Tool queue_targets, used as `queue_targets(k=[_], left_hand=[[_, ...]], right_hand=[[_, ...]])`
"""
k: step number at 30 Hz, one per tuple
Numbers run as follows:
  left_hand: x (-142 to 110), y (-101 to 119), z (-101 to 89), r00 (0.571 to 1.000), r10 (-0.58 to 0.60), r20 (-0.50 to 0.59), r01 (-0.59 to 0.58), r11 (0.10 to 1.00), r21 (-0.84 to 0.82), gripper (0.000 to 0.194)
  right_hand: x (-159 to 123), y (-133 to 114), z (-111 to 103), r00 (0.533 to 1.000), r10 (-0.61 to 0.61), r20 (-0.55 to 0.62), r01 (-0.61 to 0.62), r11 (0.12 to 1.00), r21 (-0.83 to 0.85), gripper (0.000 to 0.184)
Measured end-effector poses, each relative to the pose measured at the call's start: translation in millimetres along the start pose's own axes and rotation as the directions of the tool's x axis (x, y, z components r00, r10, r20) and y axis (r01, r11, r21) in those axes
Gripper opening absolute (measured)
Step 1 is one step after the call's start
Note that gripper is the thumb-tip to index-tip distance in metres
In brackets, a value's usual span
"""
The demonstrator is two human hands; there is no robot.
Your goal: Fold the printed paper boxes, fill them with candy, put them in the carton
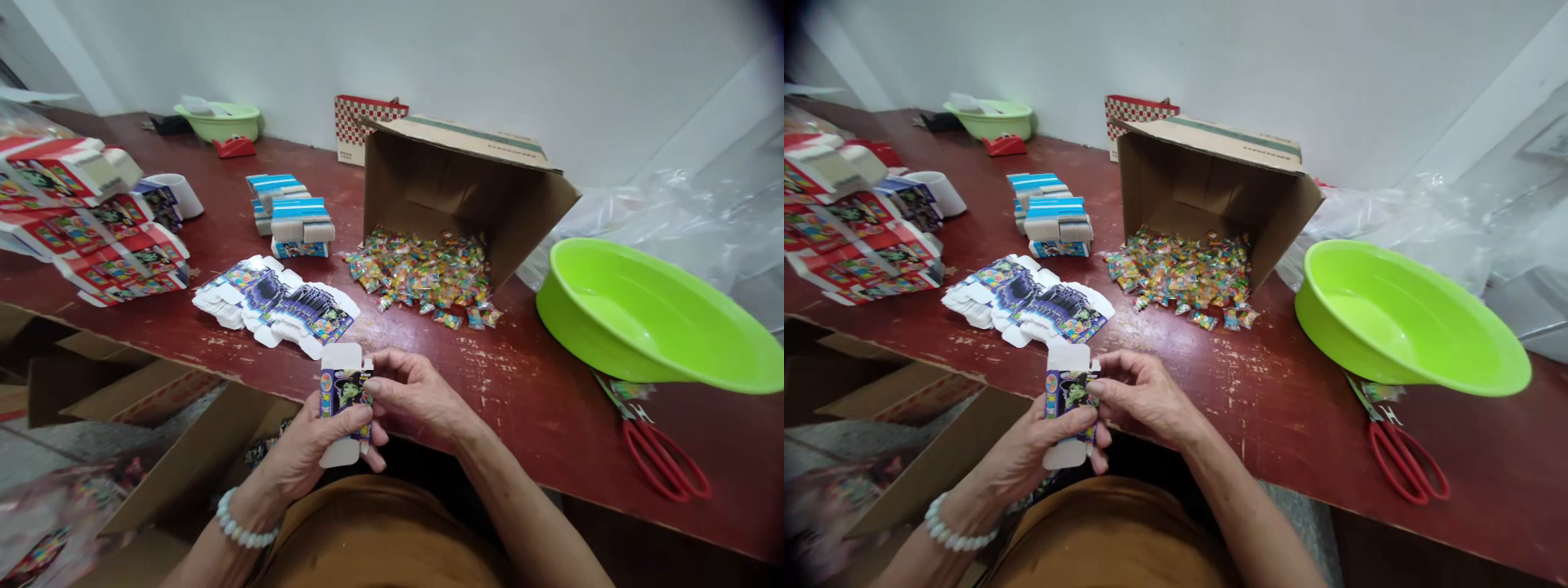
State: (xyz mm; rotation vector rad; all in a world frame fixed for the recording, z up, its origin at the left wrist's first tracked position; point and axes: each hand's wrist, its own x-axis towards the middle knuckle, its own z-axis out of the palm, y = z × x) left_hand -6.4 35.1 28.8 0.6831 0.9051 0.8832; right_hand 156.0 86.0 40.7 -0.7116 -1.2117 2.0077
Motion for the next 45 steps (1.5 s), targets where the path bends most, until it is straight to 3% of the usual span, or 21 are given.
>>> queue_targets(k=[3, 6, 10, 12, 14, 17, 19, 23, 25, 28, 30, 32, 34, 36, 39, 45], left_hand=[[6, -5, -1.2, 0.995, 0.063, -0.077, -0.056, 0.995, 0.088, 0.031], [8, -8, 0.3, 0.946, 0.243, -0.213, -0.19, 0.952, 0.242, 0.041], [5, -12, 6.1, 0.818, 0.462, -0.343, -0.375, 0.88, 0.291, 0.07], [3, -15, 7.7, 0.78, 0.526, -0.339, -0.418, 0.841, 0.344, 0.069], [1, -15, 7.2, 0.767, 0.558, -0.317, -0.433, 0.814, 0.387, 0.059], [0, -12, 3.5, 0.794, 0.535, -0.289, -0.42, 0.826, 0.376, 0.041], [-1, -10, 0.7, 0.839, 0.468, -0.279, -0.381, 0.87, 0.313, 0.033], [-1, -9, -2.1, 0.911, 0.334, -0.241, -0.301, 0.94, 0.163, 0.029], [0, -9, -1.1, 0.914, 0.336, -0.227, -0.304, 0.938, 0.166, 0.027], [0, -10, 2.8, 0.876, 0.407, -0.259, -0.374, 0.912, 0.168, 0.035], [-1, -9, 5.3, 0.875, 0.383, -0.295, -0.376, 0.923, 0.085, 0.061], [-2, -9, 6.6, 0.928, 0.261, -0.267, -0.276, 0.961, -0.017, 0.077], [-3, -10, 6.5, 0.977, 0.106, -0.185, -0.119, 0.991, -0.062, 0.068], [-3, -12, 6.2, 0.988, 0.004, -0.153, -0.015, 0.998, -0.068, 0.061], [-1, -15, 7.1, 0.982, 0.004, -0.189, -0.017, 0.998, -0.067, 0.06], [4, -15, 8.3, 0.977, 0.032, -0.208, -0.026, 0.999, 0.031, 0.063]], right_hand=[[-2, 9, 3, 0.981, -0.052, -0.185, 0.027, 0.991, -0.131, 0.03], [-1, 12, 2, 0.903, -0.24, -0.356, 0.093, 0.919, -0.384, 0.019], [0, 14, 2, 0.859, -0.283, -0.427, 0.114, 0.918, -0.379, 0.036], [1, 16, 2, 0.861, -0.281, -0.424, 0.139, 0.932, -0.335, 0.041], [1, 20, 3, 0.87, -0.3, -0.392, 0.183, 0.934, -0.308, 0.034], [2, 26, 1, 0.888, -0.296, -0.351, 0.208, 0.941, -0.267, 0.021], [3, 27, -2, 0.904, -0.256, -0.343, 0.184, 0.956, -0.23, 0.019], [5, 23, -7, 0.951, -0.092, -0.297, 0.071, 0.994, -0.082, 0.026], [5, 19, -8, 0.958, -0.028, -0.284, 0.028, 1.0, -0.006, 0.029], [6, 15, -6, 0.96, -0.026, -0.278, 0.035, 0.999, 0.027, 0.043], [5, 16, -4, 0.963, -0.053, -0.266, 0.056, 0.998, 0.002, 0.036], [4, 18, -2, 0.957, -0.11, -0.269, 0.102, 0.994, -0.042, 0.029], [3, 20, -3, 0.948, -0.165, -0.273, 0.138, 0.984, -0.114, 0.026], [1, 21, -6, 0.951, -0.212, -0.226, 0.152, 0.955, -0.256, 0.023], [0, 19, -9, 0.959, -0.235, -0.158, 0.148, 0.891, -0.428, 0.022], [6, 8, -7, 0.978, -0.035, -0.208, -0.035, 0.945, -0.325, 0.019]])
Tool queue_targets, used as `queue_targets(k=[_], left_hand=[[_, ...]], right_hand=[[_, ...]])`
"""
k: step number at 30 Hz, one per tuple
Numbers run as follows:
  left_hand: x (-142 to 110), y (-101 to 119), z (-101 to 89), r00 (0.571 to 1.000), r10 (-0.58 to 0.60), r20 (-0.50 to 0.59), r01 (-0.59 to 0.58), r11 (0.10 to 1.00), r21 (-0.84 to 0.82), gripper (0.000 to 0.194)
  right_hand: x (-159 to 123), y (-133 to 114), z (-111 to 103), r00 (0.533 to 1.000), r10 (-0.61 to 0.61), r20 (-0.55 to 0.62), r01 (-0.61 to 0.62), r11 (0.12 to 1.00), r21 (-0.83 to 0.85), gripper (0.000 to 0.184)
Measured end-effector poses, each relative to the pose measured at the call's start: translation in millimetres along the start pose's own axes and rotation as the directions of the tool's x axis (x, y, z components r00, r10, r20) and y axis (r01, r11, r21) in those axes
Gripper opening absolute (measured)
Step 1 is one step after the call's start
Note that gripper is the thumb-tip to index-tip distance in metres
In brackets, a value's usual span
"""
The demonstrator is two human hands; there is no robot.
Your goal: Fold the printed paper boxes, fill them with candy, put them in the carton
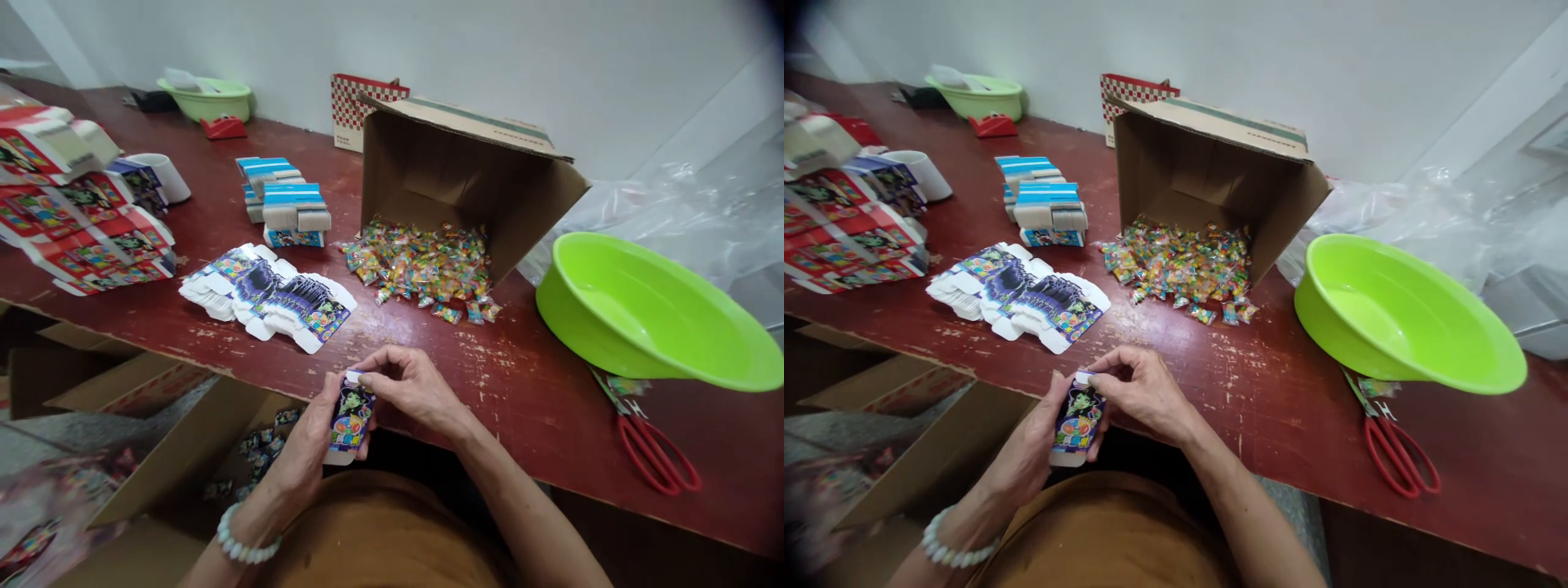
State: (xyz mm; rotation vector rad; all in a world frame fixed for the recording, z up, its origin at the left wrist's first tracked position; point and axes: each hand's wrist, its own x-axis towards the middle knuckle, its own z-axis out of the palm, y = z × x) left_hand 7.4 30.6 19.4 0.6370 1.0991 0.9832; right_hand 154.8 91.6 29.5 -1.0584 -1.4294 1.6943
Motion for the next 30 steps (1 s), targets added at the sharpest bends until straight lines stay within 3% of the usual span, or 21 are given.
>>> queue_targets(k=[4, 6, 9, 12, 14, 16, 18, 19, 21, 23, 26, 28, 30], left_hand=[[2, 1, -4.3, 0.999, 0.047, 0.004, -0.048, 0.995, 0.082, 0.066], [2, 1, -6.7, 0.998, 0.061, -0.004, -0.06, 0.992, 0.115, 0.066], [4, 0, -8.7, 0.996, 0.084, -0.004, -0.083, 0.99, 0.111, 0.07], [6, -2, -7.5, 0.999, 0.039, -0.01, -0.039, 0.996, 0.084, 0.074], [8, -4, -5.3, 1.0, 0.005, -0.007, -0.004, 0.999, 0.052, 0.071], [7, -8, -3.0, 1.0, -0.003, 0.017, 0.003, 1.0, -0.031, 0.062], [3, -13, -2.2, 0.999, -0.019, 0.044, 0.026, 0.988, -0.154, 0.05], [-1, -17, -3.1, 0.997, -0.048, 0.059, 0.059, 0.977, -0.204, 0.044], [-9, -23, -8.8, 0.986, -0.133, 0.099, 0.153, 0.958, -0.244, 0.036], [-17, -29, -21.5, 0.968, -0.212, 0.136, 0.238, 0.947, -0.215, 0.033], [-23, -31, -54.8, 0.966, -0.226, 0.126, 0.237, 0.968, -0.079, 0.033], [-23, -27, -82.5, 0.978, -0.179, 0.104, 0.162, 0.976, 0.148, 0.031], [-23, -20, -107.4, 0.965, -0.197, 0.171, 0.12, 0.917, 0.38, 0.03]], right_hand=[[2, -2, 2, 0.998, 0.055, -0.036, -0.051, 0.994, 0.101, 0.02], [1, -2, 1, 0.999, 0.004, -0.046, -0.001, 0.998, 0.067, 0.018], [-5, -3, -4, 0.981, -0.181, 0.07, 0.186, 0.98, -0.074, 0.015], [-11, -2, -5, 0.926, -0.321, 0.199, 0.368, 0.885, -0.286, 0.014], [-12, 0, -6, 0.909, -0.36, 0.212, 0.417, 0.795, -0.44, 0.012], [-9, 2, -13, 0.911, -0.356, 0.209, 0.413, 0.766, -0.494, 0.013], [1, 5, -31, 0.926, -0.363, 0.105, 0.364, 0.782, -0.505, 0.017], [8, 7, -44, 0.926, -0.376, -0.013, 0.311, 0.784, -0.537, 0.019], [22, 10, -74, 0.855, -0.412, -0.316, 0.092, 0.72, -0.688, 0.026], [36, 14, -104, 0.769, -0.382, -0.513, -0.259, 0.547, -0.796, 0.034], [45, 24, -131, 0.754, -0.337, -0.564, -0.371, 0.49, -0.789, 0.032], [44, 31, -136, 0.774, -0.322, -0.546, -0.359, 0.488, -0.796, 0.027], [40, 34, -133, 0.792, -0.316, -0.522, -0.339, 0.484, -0.807, 0.024]])
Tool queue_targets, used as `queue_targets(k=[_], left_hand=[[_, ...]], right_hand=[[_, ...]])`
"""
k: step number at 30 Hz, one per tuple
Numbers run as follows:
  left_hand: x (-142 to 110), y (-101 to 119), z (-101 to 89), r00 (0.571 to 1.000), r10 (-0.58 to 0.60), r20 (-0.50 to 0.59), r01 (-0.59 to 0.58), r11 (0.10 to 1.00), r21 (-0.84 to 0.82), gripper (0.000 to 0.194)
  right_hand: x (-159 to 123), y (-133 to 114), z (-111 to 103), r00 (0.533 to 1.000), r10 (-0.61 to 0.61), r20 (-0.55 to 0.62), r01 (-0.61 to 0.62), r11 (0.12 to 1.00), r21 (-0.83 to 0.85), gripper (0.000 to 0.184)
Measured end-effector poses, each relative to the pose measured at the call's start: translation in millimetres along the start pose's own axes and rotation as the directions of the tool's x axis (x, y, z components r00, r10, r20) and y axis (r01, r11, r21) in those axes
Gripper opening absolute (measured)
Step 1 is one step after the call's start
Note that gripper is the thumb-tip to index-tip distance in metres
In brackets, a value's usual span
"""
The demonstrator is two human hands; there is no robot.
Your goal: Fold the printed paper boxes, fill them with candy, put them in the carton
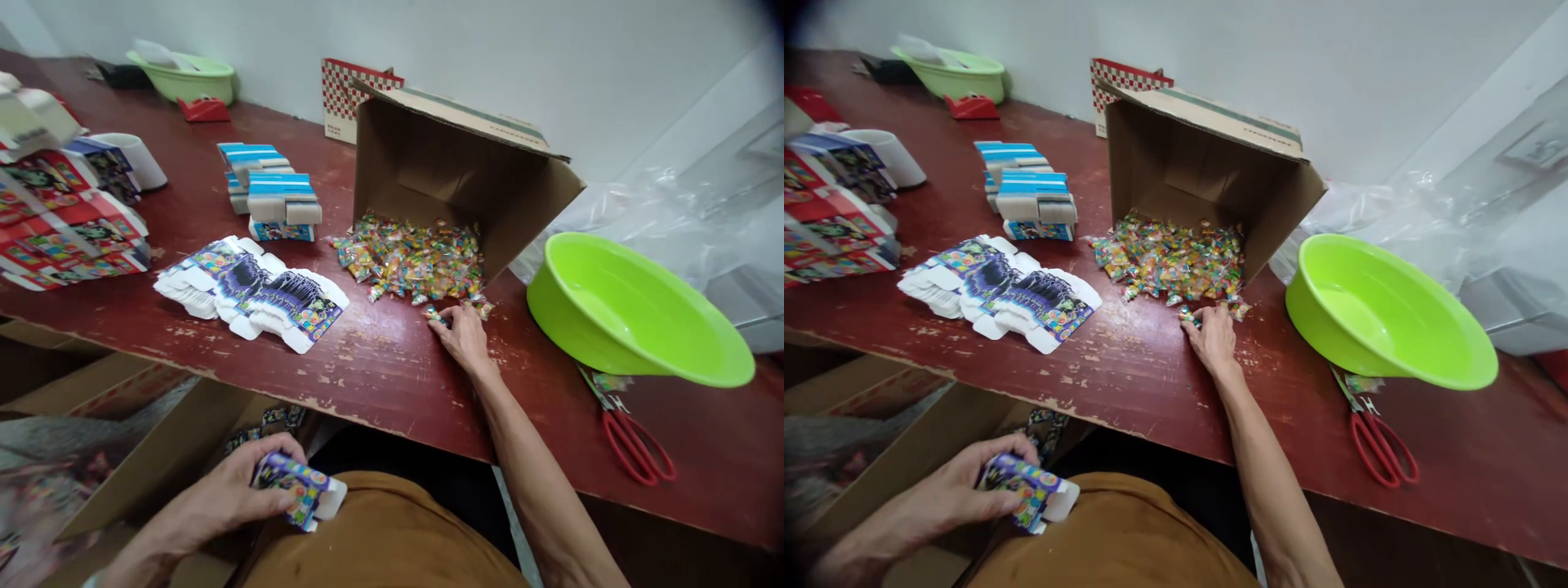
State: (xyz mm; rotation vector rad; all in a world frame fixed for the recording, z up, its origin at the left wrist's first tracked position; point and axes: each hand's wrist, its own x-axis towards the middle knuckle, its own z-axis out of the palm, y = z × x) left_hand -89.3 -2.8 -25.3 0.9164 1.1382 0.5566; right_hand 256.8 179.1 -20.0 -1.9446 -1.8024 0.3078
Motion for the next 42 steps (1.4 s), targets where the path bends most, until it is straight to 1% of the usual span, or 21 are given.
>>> queue_targets(k=[2, 4, 6, 7, 9, 10, 14, 17, 19, 22, 24, 28, 30, 32, 33, 35, 37, 38, 39, 40, 42], left_hand=[[-4, 2, -16.9, 0.996, -0.059, 0.063, 0.045, 0.978, 0.205, 0.027], [-4, 7, -21.5, 0.994, -0.086, 0.061, 0.066, 0.961, 0.269, 0.023], [-2, 16, -14.6, 0.999, -0.039, 0.003, 0.038, 0.984, 0.175, 0.026], [1, 21, -8.0, 1.0, -0.005, -0.029, 0.007, 0.995, 0.102, 0.03], [8, 30, 8.0, 0.997, 0.058, -0.048, -0.059, 0.998, -0.022, 0.037], [11, 34, 16.3, 0.995, 0.093, -0.04, -0.095, 0.994, -0.057, 0.036], [20, 44, 43.4, 0.981, 0.191, -0.021, -0.192, 0.978, -0.082, 0.029], [22, 49, 55.3, 0.971, 0.233, -0.049, -0.233, 0.972, -0.002, 0.026], [22, 53, 60.0, 0.964, 0.258, -0.056, -0.257, 0.966, 0.037, 0.028], [24, 57, 63.0, 0.958, 0.285, -0.044, -0.282, 0.958, 0.059, 0.033], [26, 57, 62.6, 0.956, 0.292, -0.026, -0.288, 0.953, 0.095, 0.036], [29, 55, 61.9, 0.955, 0.29, -0.054, -0.277, 0.944, 0.18, 0.042], [30, 54, 63.4, 0.955, 0.291, -0.062, -0.278, 0.945, 0.171, 0.041], [30, 55, 65.8, 0.955, 0.292, -0.059, -0.284, 0.952, 0.119, 0.044], [30, 55, 67.1, 0.954, 0.294, -0.063, -0.289, 0.954, 0.08, 0.046], [30, 56, 69.4, 0.951, 0.3, -0.08, -0.303, 0.952, -0.031, 0.049], [29, 57, 71.8, 0.95, 0.297, -0.097, -0.31, 0.935, -0.17, 0.045], [29, 57, 73.1, 0.951, 0.291, -0.104, -0.308, 0.921, -0.239, 0.042], [28, 58, 74.6, 0.953, 0.283, -0.112, -0.303, 0.905, -0.298, 0.041], [28, 58, 76.1, 0.955, 0.272, -0.115, -0.295, 0.894, -0.338, 0.041], [29, 59, 79.2, 0.956, 0.264, -0.127, -0.292, 0.882, -0.369, 0.043]], right_hand=[[-10, -5, -1, 0.999, -0.023, 0.024, 0.021, 0.998, 0.053, 0.024], [-25, -18, -4, 0.995, -0.057, 0.085, 0.034, 0.967, 0.252, 0.025], [-46, -37, -8, 0.969, -0.14, 0.206, 0.004, 0.836, 0.549, 0.024], [-57, -49, -11, 0.935, -0.204, 0.29, -0.04, 0.753, 0.657, 0.022], [-79, -73, -15, 0.866, -0.332, 0.375, -0.068, 0.664, 0.745, 0.016], [-89, -83, -17, 0.852, -0.405, 0.333, 0.01, 0.647, 0.763, 0.012], [-106, -107, -17, 0.807, -0.579, 0.118, 0.371, 0.653, 0.66, 0.019], [-106, -110, -19, 0.786, -0.615, 0.064, 0.458, 0.649, 0.607, 0.021], [-104, -111, -23, 0.764, -0.634, 0.118, 0.444, 0.65, 0.617, 0.017], [-99, -111, -32, 0.67, -0.699, 0.251, 0.425, 0.639, 0.642, 0.009], [-96, -112, -37, 0.628, -0.728, 0.276, 0.484, 0.643, 0.593, 0.009], [-94, -114, -41, 0.605, -0.739, 0.298, 0.625, 0.672, 0.397, 0.011], [-95, -116, -42, 0.55, -0.762, 0.341, 0.627, 0.647, 0.434, 0.015], [-94, -116, -42, 0.525, -0.771, 0.359, 0.536, 0.628, 0.565, 0.02], [-94, -115, -40, 0.547, -0.758, 0.355, 0.443, 0.622, 0.645, 0.023], [-91, -111, -35, 0.661, -0.672, 0.334, 0.209, 0.592, 0.778, 0.026], [-88, -106, -27, 0.787, -0.524, 0.325, 0.009, 0.537, 0.843, 0.025], [-88, -104, -22, 0.831, -0.448, 0.329, -0.063, 0.513, 0.856, 0.025], [-88, -103, -17, 0.853, -0.388, 0.349, -0.126, 0.497, 0.858, 0.028], [-89, -102, -13, 0.852, -0.351, 0.389, -0.192, 0.481, 0.855, 0.033], [-95, -102, -5, 0.801, -0.346, 0.489, -0.329, 0.428, 0.842, 0.043]])
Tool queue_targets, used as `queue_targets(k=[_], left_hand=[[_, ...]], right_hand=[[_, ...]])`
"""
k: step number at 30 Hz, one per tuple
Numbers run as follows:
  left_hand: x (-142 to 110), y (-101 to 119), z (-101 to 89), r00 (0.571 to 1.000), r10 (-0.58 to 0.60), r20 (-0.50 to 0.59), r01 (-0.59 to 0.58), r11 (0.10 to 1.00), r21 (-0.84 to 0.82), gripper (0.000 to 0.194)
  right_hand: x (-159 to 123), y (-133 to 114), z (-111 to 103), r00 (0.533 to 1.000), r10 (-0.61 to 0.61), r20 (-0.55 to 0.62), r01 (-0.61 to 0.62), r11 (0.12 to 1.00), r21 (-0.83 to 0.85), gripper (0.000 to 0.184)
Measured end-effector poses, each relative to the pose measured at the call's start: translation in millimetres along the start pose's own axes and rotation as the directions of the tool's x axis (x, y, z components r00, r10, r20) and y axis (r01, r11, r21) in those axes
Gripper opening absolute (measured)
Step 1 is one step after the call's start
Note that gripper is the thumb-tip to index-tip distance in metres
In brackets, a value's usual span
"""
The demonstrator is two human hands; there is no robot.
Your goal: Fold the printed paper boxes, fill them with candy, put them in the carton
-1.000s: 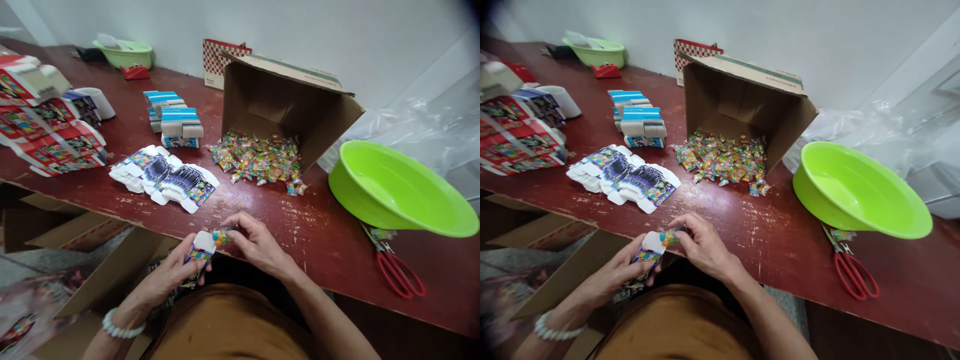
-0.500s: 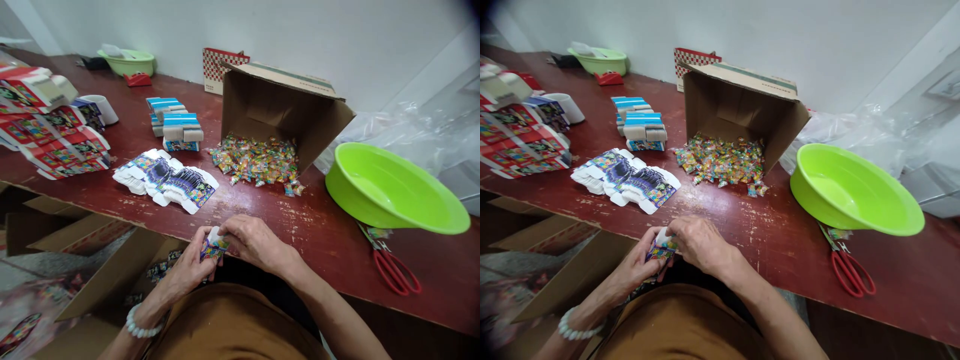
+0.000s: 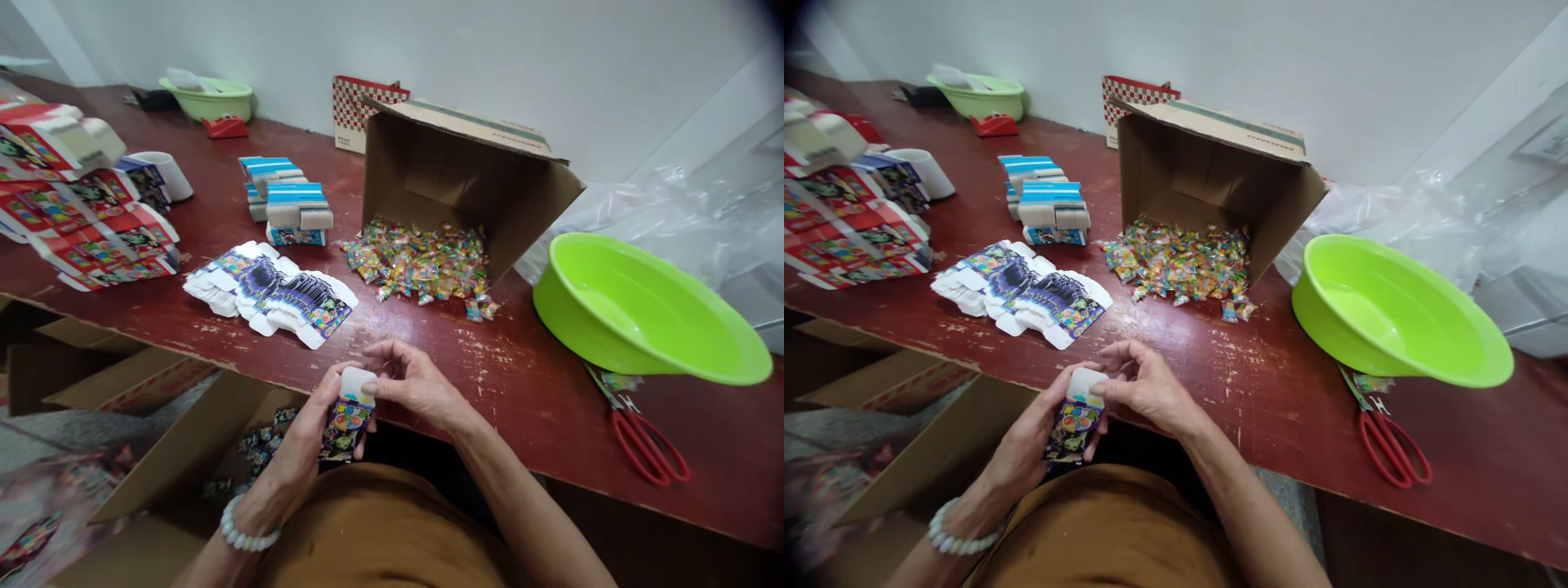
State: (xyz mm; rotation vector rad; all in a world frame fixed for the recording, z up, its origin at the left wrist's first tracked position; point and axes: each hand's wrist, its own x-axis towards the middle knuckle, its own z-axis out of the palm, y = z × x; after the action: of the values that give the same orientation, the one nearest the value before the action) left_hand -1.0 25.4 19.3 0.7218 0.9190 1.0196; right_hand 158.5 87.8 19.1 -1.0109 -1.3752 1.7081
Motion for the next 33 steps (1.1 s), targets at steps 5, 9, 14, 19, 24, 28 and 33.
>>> queue_targets(k=[5, 9, 14, 19, 24, 28, 33], left_hand=[[5, -5, 5.1, 0.989, 0.086, -0.123, -0.082, 0.996, 0.043, 0.053], [5, -4, 5.7, 0.991, 0.028, -0.131, -0.03, 0.999, -0.015, 0.048], [2, -4, 5.1, 0.994, 0.022, -0.11, -0.023, 1.0, -0.007, 0.049], [3, -7, 4.6, 0.992, 0.082, -0.094, -0.079, 0.996, 0.036, 0.054], [4, -5, 1.6, 0.997, -0.026, -0.067, 0.015, 0.988, -0.151, 0.053], [5, -2, 4.4, 0.992, -0.092, -0.083, 0.066, 0.959, -0.274, 0.056], [5, 1, 8.1, 0.984, -0.034, -0.176, -0.017, 0.958, -0.285, 0.056]], right_hand=[[-9, 12, 16, 0.999, -0.051, -0.016, 0.051, 0.998, 0.019, 0.033], [-18, 11, 19, 0.993, -0.111, -0.048, 0.11, 0.994, -0.017, 0.029], [-16, 6, 14, 0.998, 0.057, 0.026, -0.06, 0.984, 0.166, 0.037], [-12, 7, 14, 0.986, 0.157, 0.054, -0.165, 0.956, 0.242, 0.032], [-17, 12, 21, 0.975, -0.192, -0.11, 0.193, 0.981, -0.003, 0.02], [-18, 20, 27, 0.952, -0.222, -0.211, 0.215, 0.975, -0.056, 0.028], [-16, 25, 29, 0.912, -0.273, -0.305, 0.257, 0.962, -0.094, 0.024]])
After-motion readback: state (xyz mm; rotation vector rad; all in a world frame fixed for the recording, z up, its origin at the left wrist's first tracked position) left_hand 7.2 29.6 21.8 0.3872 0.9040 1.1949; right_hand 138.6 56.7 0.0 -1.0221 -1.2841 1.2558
